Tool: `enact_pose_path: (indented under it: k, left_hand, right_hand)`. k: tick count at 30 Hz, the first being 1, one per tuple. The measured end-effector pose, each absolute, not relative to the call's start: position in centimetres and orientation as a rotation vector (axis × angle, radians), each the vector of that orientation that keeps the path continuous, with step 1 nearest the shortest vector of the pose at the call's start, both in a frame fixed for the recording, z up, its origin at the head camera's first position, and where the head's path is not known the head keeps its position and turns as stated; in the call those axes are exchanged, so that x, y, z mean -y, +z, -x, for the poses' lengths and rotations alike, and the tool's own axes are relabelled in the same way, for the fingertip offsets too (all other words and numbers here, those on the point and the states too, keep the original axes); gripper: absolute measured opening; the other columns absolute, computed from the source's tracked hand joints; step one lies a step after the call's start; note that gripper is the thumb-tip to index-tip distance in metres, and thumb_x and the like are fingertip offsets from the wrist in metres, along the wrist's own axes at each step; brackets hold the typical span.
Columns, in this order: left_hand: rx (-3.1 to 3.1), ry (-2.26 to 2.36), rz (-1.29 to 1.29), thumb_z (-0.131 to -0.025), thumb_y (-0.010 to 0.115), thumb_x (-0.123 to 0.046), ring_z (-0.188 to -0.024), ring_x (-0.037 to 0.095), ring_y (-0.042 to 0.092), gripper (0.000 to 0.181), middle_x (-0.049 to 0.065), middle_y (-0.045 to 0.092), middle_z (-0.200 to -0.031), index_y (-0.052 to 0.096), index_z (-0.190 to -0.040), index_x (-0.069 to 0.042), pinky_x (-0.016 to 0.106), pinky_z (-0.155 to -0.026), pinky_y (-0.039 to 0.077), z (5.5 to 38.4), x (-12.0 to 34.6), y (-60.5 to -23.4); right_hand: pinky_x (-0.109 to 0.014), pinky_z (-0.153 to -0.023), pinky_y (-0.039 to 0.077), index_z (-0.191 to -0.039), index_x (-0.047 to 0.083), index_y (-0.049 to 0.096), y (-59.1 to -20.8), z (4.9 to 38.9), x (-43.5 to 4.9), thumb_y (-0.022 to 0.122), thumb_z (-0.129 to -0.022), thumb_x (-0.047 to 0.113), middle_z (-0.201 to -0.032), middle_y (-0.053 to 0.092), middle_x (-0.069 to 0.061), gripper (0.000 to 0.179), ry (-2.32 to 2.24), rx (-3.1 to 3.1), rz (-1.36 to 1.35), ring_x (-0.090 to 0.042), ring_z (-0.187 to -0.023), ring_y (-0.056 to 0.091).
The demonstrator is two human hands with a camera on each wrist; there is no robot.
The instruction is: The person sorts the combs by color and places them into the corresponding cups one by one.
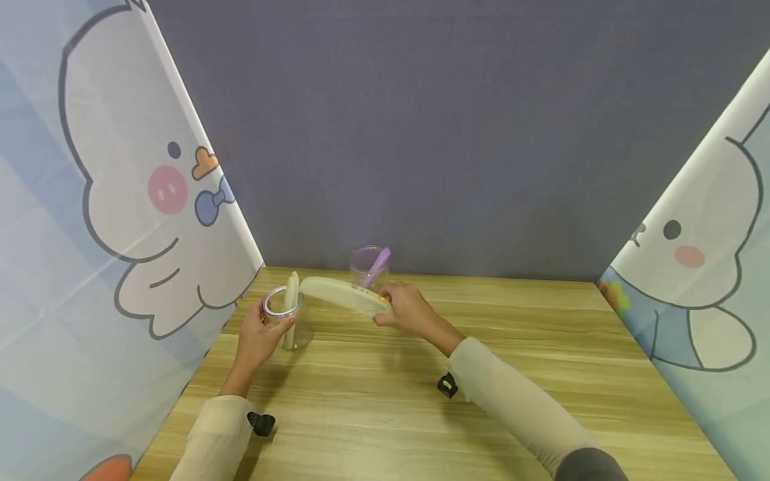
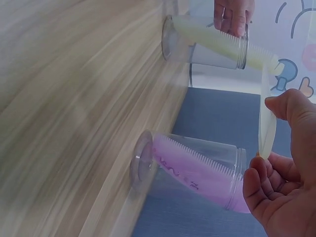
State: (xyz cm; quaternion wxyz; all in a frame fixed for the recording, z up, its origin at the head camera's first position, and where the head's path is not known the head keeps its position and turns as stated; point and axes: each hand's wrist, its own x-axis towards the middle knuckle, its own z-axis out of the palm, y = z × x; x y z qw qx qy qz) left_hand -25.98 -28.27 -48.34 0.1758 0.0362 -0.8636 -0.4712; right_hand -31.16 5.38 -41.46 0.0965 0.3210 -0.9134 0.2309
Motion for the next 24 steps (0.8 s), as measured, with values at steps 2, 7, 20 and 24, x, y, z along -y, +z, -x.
enact_pose_path:
  k: [2, 7, 20, 24]
  left_hand:
    - [2.443, -1.334, -0.101, -0.087, 0.082, -0.026, -0.139, 0.049, 0.045, 0.082, 0.033, 0.047, -0.144, 0.039, -0.147, 0.01, 0.057, -0.117, 0.039, 26.0, 28.2, -48.3]
    - [2.449, -1.327, -0.104, -0.087, 0.082, -0.027, -0.139, 0.049, 0.045, 0.083, 0.033, 0.046, -0.145, 0.038, -0.148, 0.01, 0.056, -0.118, 0.039, 26.0, 28.1, -48.3]
    - [2.437, -1.342, -0.094, -0.088, 0.081, -0.027, -0.139, 0.05, 0.045, 0.083, 0.033, 0.046, -0.145, 0.037, -0.148, 0.01, 0.057, -0.118, 0.038, 25.8, 28.1, -48.1]
    - [2.443, -1.352, -0.1, -0.089, 0.081, -0.027, -0.14, 0.049, 0.044, 0.083, 0.033, 0.045, -0.146, 0.037, -0.149, 0.01, 0.057, -0.118, 0.038, 25.8, 28.2, -48.3]
  right_hand:
    - [-0.028, -0.065, 0.048, -0.097, 0.008, 0.07, -41.4, 31.2, -5.3, 0.08, -0.076, 0.032, -0.087, 0.066, -0.003, 0.033, 0.691, 2.728, -0.929, -0.012, -0.077, 0.055]
    - [-0.03, -0.068, 0.05, -0.1, 0.007, 0.072, -41.2, 31.3, -5.0, 0.08, -0.077, 0.032, -0.09, 0.068, -0.005, 0.035, 0.684, 2.746, -0.928, -0.014, -0.079, 0.057]
    - [-0.039, -0.081, 0.059, -0.11, 0.003, 0.07, -39.2, 31.1, -3.3, 0.081, -0.076, 0.028, -0.106, 0.071, -0.01, 0.043, 0.623, 2.725, -0.96, -0.024, -0.092, 0.067]
    - [-0.042, -0.091, 0.059, -0.12, 0.001, 0.069, -38.5, 30.9, -2.5, 0.081, -0.077, 0.028, -0.119, 0.071, -0.015, 0.052, 0.607, 2.737, -0.962, -0.031, -0.109, 0.068]
